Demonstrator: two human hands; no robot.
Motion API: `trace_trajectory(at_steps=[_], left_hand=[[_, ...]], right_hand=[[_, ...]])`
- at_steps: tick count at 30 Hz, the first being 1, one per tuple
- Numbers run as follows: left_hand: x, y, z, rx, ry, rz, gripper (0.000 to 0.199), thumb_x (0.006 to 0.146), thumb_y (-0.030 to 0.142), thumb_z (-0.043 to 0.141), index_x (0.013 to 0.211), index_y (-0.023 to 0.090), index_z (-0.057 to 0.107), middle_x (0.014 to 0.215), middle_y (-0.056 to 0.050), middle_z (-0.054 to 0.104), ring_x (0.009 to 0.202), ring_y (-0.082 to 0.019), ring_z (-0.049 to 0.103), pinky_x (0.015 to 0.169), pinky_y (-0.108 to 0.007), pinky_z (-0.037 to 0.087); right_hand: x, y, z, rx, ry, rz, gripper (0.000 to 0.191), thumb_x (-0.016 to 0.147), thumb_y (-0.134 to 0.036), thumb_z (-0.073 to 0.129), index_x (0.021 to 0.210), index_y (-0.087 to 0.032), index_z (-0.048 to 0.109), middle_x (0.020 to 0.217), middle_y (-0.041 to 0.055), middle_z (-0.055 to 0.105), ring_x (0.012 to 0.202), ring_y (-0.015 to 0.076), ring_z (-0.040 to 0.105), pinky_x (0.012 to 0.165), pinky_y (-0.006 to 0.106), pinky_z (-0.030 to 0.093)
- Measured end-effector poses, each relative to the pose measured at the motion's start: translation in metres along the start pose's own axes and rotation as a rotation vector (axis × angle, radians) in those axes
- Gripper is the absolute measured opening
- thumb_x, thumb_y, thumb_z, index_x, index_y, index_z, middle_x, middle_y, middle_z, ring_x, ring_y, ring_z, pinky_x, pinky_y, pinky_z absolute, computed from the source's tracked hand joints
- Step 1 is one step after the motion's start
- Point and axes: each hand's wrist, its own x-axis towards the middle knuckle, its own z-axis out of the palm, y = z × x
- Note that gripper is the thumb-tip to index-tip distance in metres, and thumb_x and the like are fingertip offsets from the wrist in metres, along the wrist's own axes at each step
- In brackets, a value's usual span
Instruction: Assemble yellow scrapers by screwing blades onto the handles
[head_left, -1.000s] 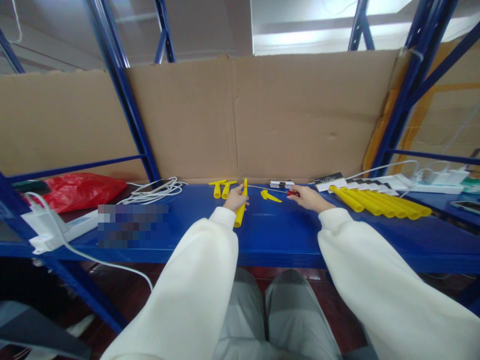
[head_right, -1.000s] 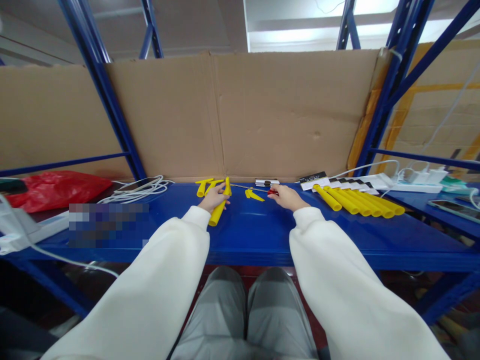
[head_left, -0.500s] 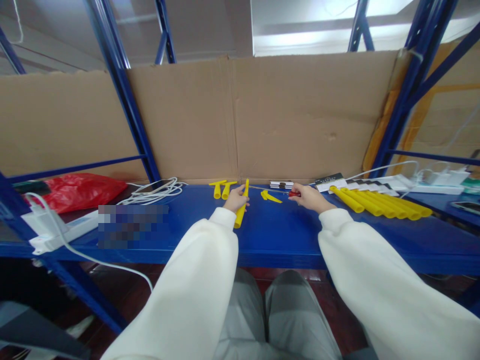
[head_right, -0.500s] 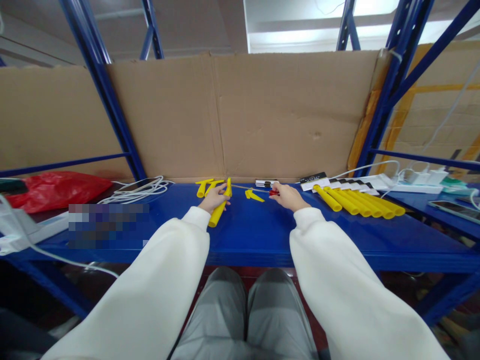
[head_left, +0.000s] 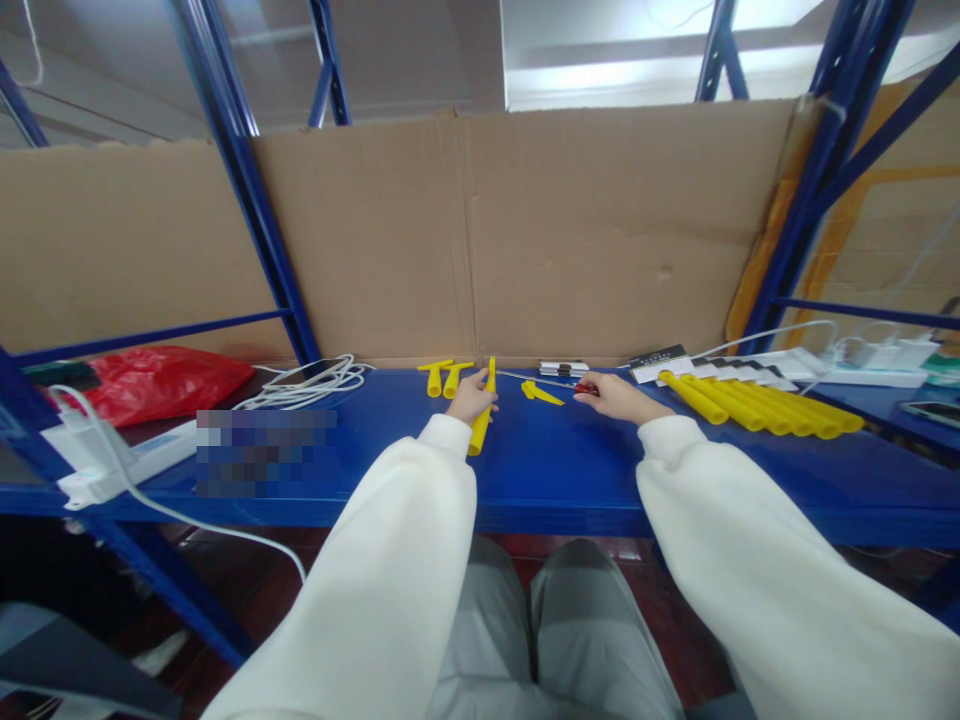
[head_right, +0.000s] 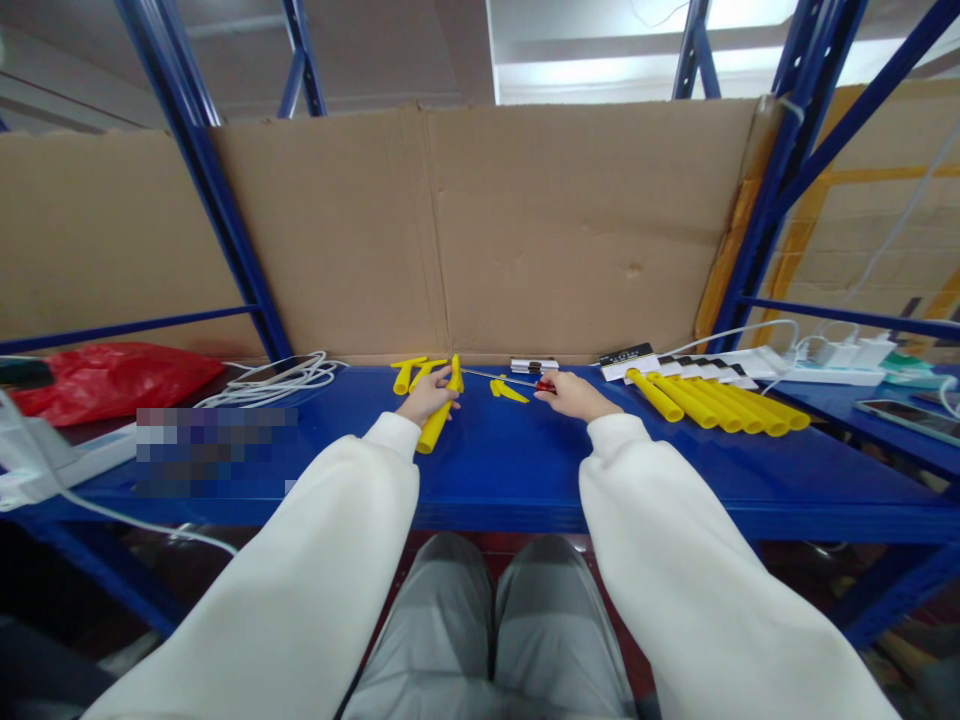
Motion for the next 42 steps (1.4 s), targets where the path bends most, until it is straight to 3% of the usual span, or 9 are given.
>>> trace_trajectory(at_steps=[9,21,27,31,37,42], left_hand=[[-0.003,0.002,0.001,-0.014,-0.005,-0.009,0.076,0.079,-0.001,0.06,0.148,0.026,0.043,0.134,-0.013,0.055,0.049,-0.003,0.06,0.038,-0.015,0.045],[-0.005,0.003,0.003,-0.004,-0.018,-0.013,0.07,0.082,0.0,0.057,0.147,0.025,0.046,0.132,-0.011,0.058,0.053,-0.004,0.06,0.037,-0.014,0.043],[-0.005,0.004,0.003,-0.001,-0.046,-0.015,0.067,0.081,0.001,0.059,0.145,0.019,0.047,0.133,-0.015,0.058,0.059,-0.008,0.064,0.04,-0.016,0.046],[-0.006,0.004,0.003,-0.001,-0.049,-0.022,0.067,0.079,0.0,0.06,0.144,0.014,0.048,0.131,-0.018,0.061,0.068,-0.013,0.069,0.05,-0.02,0.053],[-0.003,0.001,0.005,0.04,-0.069,-0.003,0.068,0.072,-0.004,0.062,0.139,0.006,0.054,0.119,-0.016,0.07,0.092,-0.023,0.072,0.081,-0.028,0.057],[0.001,-0.001,0.004,0.063,-0.051,0.011,0.067,0.07,-0.003,0.066,0.135,0.008,0.058,0.118,-0.016,0.071,0.098,-0.025,0.071,0.083,-0.029,0.056]], right_hand=[[0.002,0.009,0.005,0.009,0.046,0.015,0.011,0.083,-0.025,0.064,0.086,-0.022,0.053,0.076,0.0037,0.069,0.064,0.0178,0.061,0.06,0.026,0.043],[0.001,0.009,0.0,0.055,0.008,0.044,0.014,0.078,-0.02,0.066,0.076,-0.022,0.052,0.075,0.0033,0.068,0.067,0.0173,0.062,0.062,0.026,0.044],[-0.002,0.01,-0.005,0.104,-0.008,0.104,0.016,0.077,-0.017,0.066,0.076,-0.022,0.05,0.07,0.0004,0.068,0.065,0.0162,0.062,0.06,0.024,0.044],[-0.004,0.012,-0.01,0.124,-0.029,0.176,0.018,0.075,-0.015,0.067,0.077,-0.022,0.051,0.071,0.0003,0.068,0.066,0.0161,0.063,0.06,0.024,0.044],[-0.002,0.021,-0.009,0.057,-0.032,0.164,0.016,0.071,-0.017,0.07,0.075,-0.022,0.055,0.075,0.0005,0.069,0.068,0.0173,0.063,0.064,0.026,0.046],[-0.001,0.022,-0.009,0.03,-0.05,0.16,0.019,0.071,-0.018,0.071,0.071,-0.022,0.053,0.075,0.0008,0.069,0.07,0.0175,0.063,0.065,0.026,0.046]])
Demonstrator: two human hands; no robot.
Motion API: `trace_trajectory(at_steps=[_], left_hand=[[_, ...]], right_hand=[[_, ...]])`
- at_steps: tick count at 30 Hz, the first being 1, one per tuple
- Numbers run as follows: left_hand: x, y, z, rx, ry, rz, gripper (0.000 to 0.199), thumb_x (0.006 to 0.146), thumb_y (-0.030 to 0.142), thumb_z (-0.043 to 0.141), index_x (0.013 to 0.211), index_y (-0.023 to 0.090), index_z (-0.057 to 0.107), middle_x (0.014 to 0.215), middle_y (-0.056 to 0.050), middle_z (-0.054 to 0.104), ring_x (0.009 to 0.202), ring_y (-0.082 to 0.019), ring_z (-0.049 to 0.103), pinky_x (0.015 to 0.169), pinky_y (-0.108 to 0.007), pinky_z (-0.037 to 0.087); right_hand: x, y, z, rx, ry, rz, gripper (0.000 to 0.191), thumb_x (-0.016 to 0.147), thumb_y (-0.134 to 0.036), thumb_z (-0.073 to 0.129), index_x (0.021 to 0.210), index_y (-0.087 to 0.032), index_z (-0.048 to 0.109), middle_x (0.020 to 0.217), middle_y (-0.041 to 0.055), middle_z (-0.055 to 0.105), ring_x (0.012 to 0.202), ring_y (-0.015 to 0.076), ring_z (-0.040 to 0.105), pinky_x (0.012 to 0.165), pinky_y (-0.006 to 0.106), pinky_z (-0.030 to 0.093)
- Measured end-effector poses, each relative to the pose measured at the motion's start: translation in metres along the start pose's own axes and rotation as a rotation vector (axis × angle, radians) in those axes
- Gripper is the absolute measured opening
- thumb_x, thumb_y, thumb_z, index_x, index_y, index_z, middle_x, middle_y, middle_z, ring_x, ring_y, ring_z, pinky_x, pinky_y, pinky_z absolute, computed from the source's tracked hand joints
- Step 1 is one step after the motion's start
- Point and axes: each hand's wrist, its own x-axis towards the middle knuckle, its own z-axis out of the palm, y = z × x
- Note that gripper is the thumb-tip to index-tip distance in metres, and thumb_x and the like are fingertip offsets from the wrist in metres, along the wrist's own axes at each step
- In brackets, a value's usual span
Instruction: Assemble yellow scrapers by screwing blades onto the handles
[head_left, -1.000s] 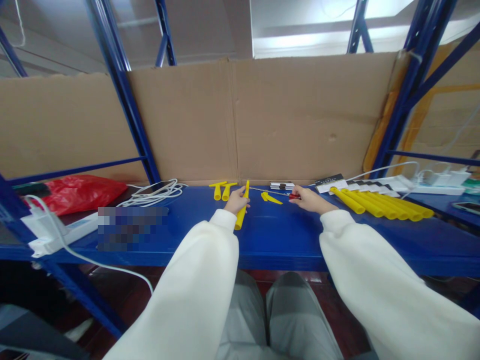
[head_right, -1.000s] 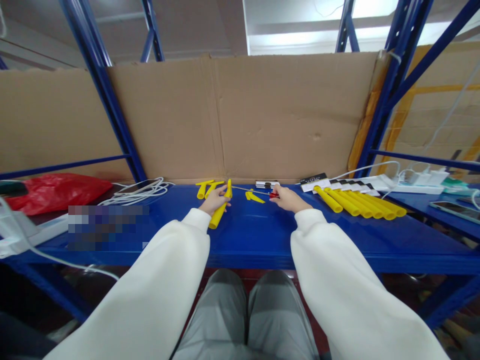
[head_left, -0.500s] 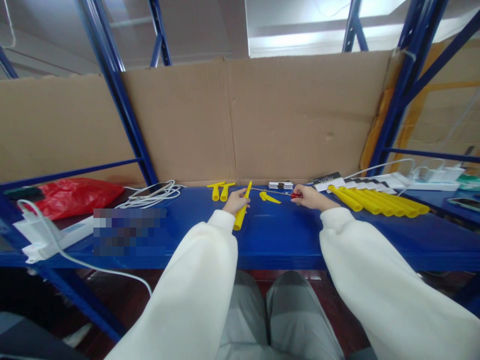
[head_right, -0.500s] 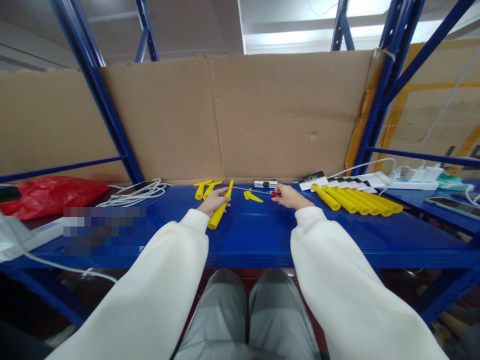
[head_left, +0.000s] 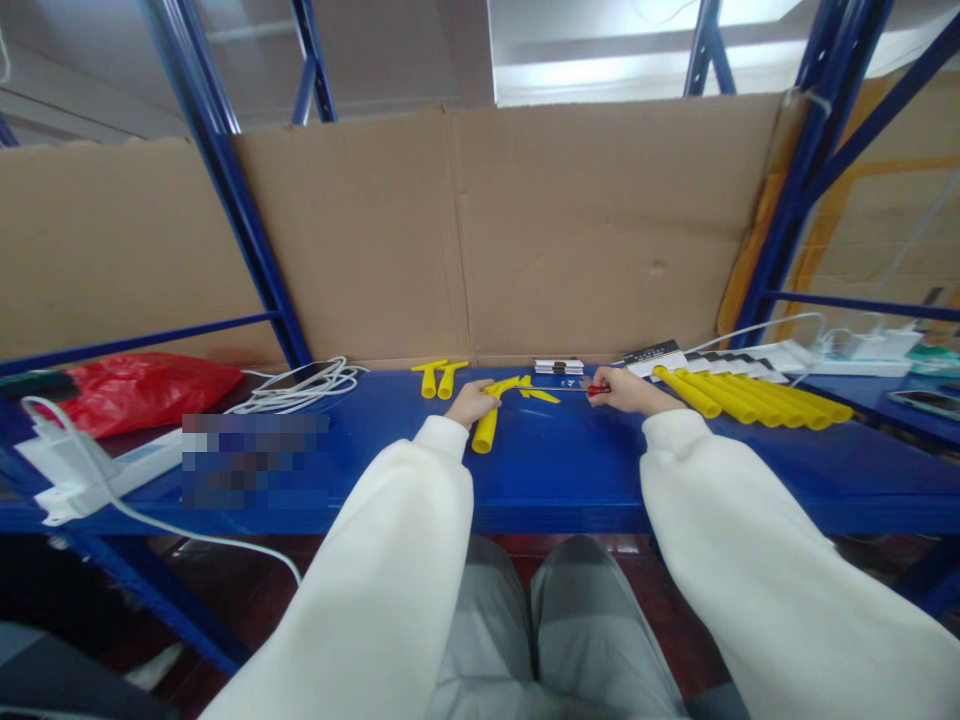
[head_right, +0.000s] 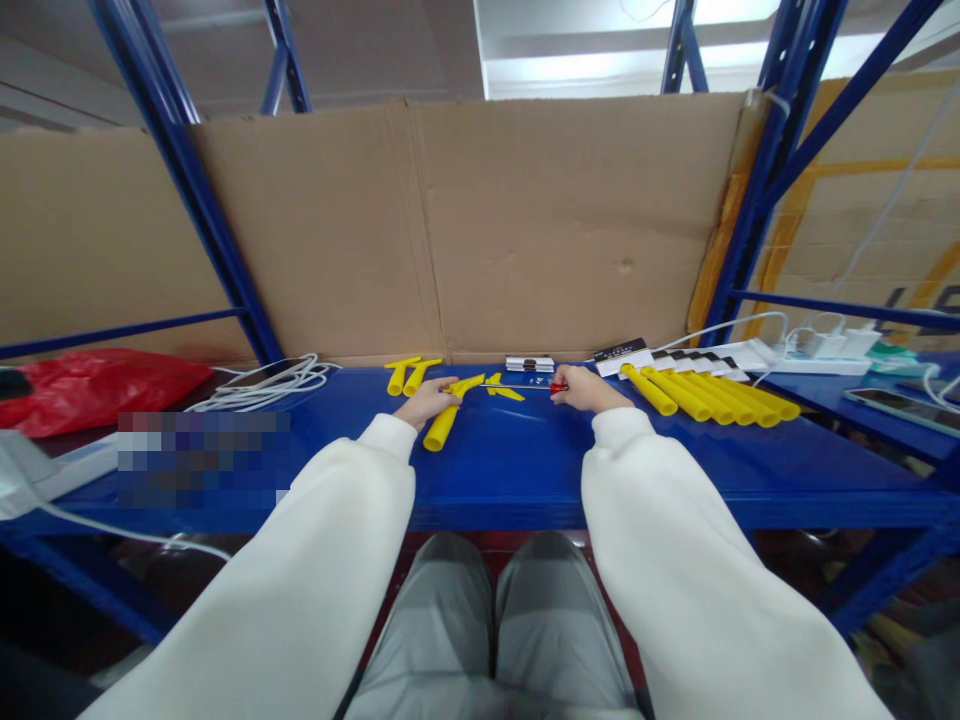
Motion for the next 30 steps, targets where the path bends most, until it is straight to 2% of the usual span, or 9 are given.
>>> trace_trajectory(at_steps=[4,12,17,24,30], left_hand=[[0.003,-0.003,0.0,0.01,-0.027,-0.026,0.065,0.074,0.0,0.065,0.138,0.007,0.055,0.112,-0.016,0.073,0.091,-0.024,0.072,0.08,-0.029,0.057],[0.01,-0.01,0.001,-0.031,0.004,-0.015,0.061,0.071,0.005,0.073,0.131,0.006,0.061,0.102,-0.017,0.075,0.085,-0.026,0.074,0.079,-0.034,0.058],[0.009,-0.008,0.001,-0.024,0.011,0.001,0.055,0.075,0.005,0.069,0.129,0.004,0.061,0.108,-0.018,0.073,0.095,-0.026,0.072,0.084,-0.032,0.057],[0.014,-0.014,0.002,-0.026,0.037,0.08,0.046,0.076,0.02,0.075,0.12,0.009,0.068,0.123,-0.017,0.068,0.112,-0.027,0.067,0.095,-0.032,0.053],[0.018,-0.017,0.002,-0.051,0.049,0.064,0.044,0.076,0.014,0.072,0.12,0.011,0.069,0.125,-0.017,0.067,0.112,-0.027,0.066,0.095,-0.033,0.054]], right_hand=[[-0.001,-0.002,-0.003,-0.047,-0.007,-0.021,0.022,0.07,-0.017,0.073,0.068,-0.022,0.052,0.075,0.0013,0.069,0.071,0.0172,0.062,0.066,0.025,0.045],[0.001,0.006,-0.001,-0.052,-0.074,-0.062,0.013,0.07,-0.021,0.072,0.071,-0.021,0.059,0.074,0.0012,0.069,0.068,0.0162,0.062,0.063,0.025,0.046],[0.0,0.012,-0.003,-0.058,-0.126,-0.055,0.013,0.068,-0.025,0.074,0.07,-0.021,0.062,0.068,0.0004,0.066,0.066,0.0165,0.061,0.061,0.025,0.045],[-0.003,0.017,-0.008,-0.085,-0.16,-0.022,0.015,0.066,-0.026,0.076,0.065,-0.021,0.061,0.065,0.0002,0.064,0.066,0.0174,0.062,0.061,0.026,0.045],[-0.007,0.019,-0.012,-0.105,-0.18,0.029,0.009,0.068,-0.025,0.074,0.07,-0.02,0.066,0.072,0.0021,0.069,0.07,0.0186,0.065,0.063,0.026,0.047]])
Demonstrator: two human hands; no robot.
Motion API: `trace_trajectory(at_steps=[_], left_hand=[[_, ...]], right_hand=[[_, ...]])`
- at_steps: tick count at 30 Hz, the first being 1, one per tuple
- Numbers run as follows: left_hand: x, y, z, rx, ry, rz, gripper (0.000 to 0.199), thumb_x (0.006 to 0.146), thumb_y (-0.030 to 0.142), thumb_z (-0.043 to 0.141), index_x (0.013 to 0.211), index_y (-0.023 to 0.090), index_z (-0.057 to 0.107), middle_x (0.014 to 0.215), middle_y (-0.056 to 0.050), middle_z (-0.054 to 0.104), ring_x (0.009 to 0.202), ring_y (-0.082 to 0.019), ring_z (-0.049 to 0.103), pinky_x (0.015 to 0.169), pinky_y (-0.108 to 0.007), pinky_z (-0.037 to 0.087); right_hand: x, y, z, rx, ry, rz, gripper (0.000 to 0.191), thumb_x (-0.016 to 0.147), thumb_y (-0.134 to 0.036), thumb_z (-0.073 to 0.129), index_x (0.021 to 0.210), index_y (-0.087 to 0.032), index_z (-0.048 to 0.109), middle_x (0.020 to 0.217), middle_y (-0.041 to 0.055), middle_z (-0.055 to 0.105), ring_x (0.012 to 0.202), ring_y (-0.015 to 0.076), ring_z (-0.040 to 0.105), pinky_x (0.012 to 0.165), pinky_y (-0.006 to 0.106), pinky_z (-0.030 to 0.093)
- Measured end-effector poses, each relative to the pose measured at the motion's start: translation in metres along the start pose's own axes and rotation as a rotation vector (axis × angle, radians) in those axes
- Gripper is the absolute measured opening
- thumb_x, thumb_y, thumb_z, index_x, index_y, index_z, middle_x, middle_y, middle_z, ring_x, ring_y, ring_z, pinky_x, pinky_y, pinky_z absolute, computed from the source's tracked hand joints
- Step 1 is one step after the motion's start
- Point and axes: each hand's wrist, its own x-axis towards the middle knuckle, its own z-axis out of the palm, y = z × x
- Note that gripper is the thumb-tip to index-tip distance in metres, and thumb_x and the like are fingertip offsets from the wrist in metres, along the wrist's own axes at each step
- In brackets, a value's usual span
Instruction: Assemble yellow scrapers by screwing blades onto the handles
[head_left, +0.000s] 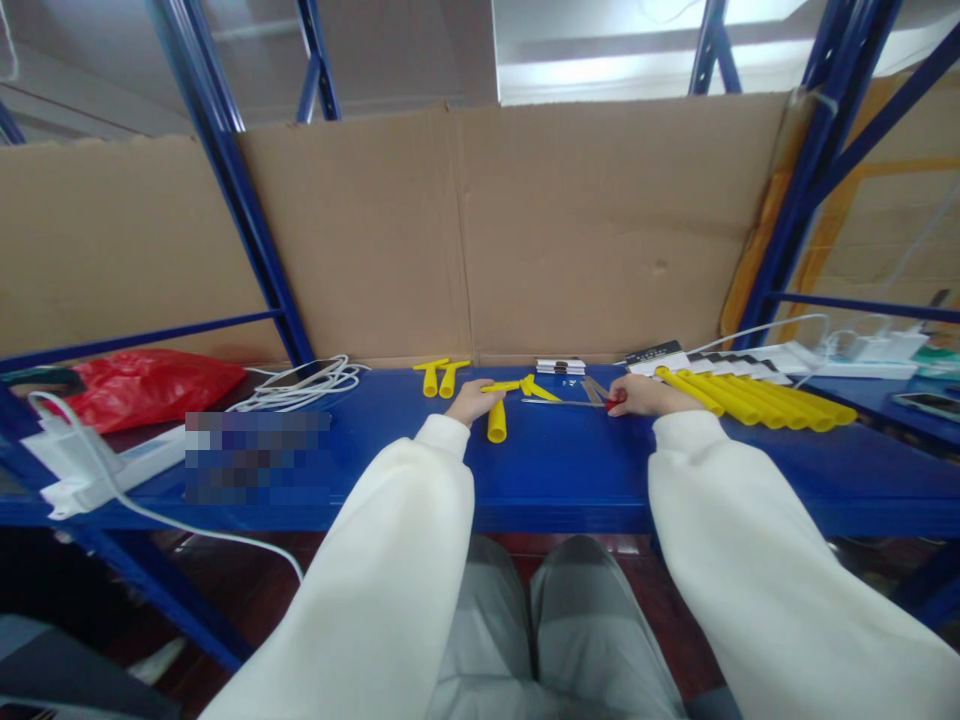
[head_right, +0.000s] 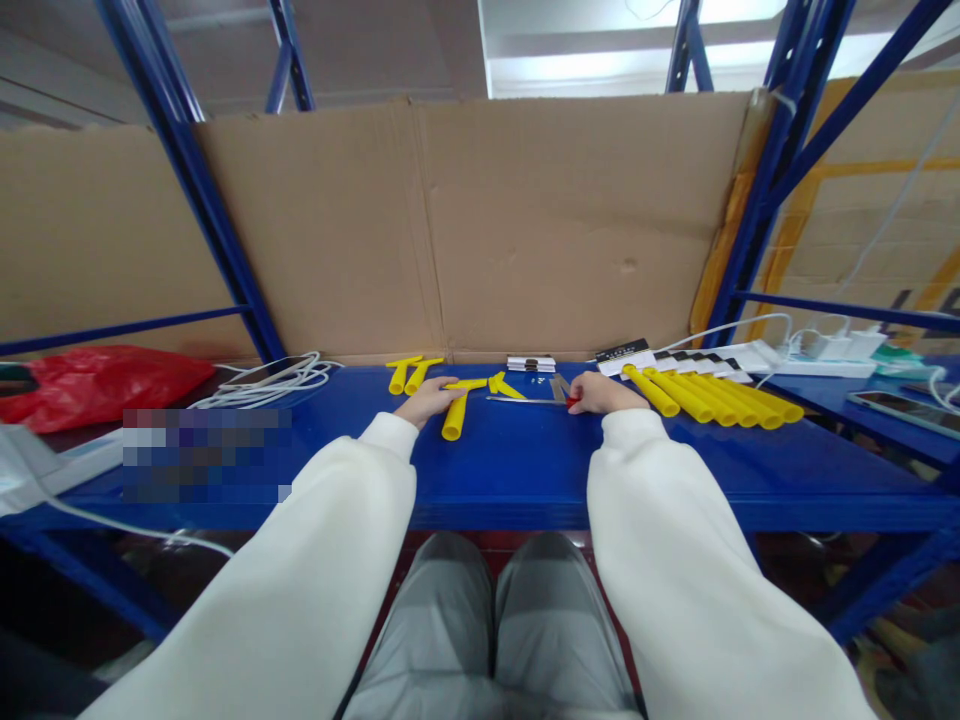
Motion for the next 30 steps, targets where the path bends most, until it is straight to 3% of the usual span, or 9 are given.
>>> trace_trajectory(at_steps=[10,18,23,30], left_hand=[[-0.005,0.009,-0.004,-0.007,0.067,-0.015,0.041,0.08,0.004,0.061,0.121,0.006,0.065,0.116,-0.016,0.07,0.104,-0.023,0.069,0.082,-0.028,0.059],[-0.001,0.005,-0.004,0.127,0.073,0.027,0.039,0.08,0.008,0.06,0.118,0.01,0.069,0.115,-0.013,0.071,0.105,-0.023,0.069,0.078,-0.024,0.059],[0.005,0.0,-0.005,0.185,0.099,0.069,0.036,0.079,0.007,0.062,0.114,0.01,0.071,0.12,-0.016,0.069,0.109,-0.025,0.067,0.087,-0.03,0.057],[0.005,-0.001,-0.004,0.228,0.131,0.091,0.034,0.078,0.008,0.063,0.11,0.009,0.072,0.115,-0.016,0.071,0.104,-0.025,0.069,0.092,-0.033,0.054]], right_hand=[[-0.004,-0.007,-0.004,-0.021,0.027,0.107,0.008,0.072,-0.023,0.073,0.08,-0.02,0.073,0.084,0.0054,0.074,0.075,0.0203,0.068,0.068,0.028,0.05],[0.002,-0.002,0.0,-0.023,0.087,-0.001,0.013,0.074,-0.031,0.073,0.082,-0.021,0.072,0.086,0.0059,0.075,0.078,0.0215,0.067,0.068,0.028,0.051],[0.002,-0.018,0.003,-0.025,0.176,-0.07,0.016,0.085,-0.027,0.06,0.094,-0.019,0.07,0.097,0.0083,0.075,0.089,0.0216,0.068,0.08,0.028,0.05],[0.02,-0.037,0.012,-0.106,0.233,0.053,0.038,0.094,-0.029,0.047,0.127,-0.018,0.061,0.131,0.0162,0.062,0.121,0.0296,0.057,0.099,0.042,0.044]])
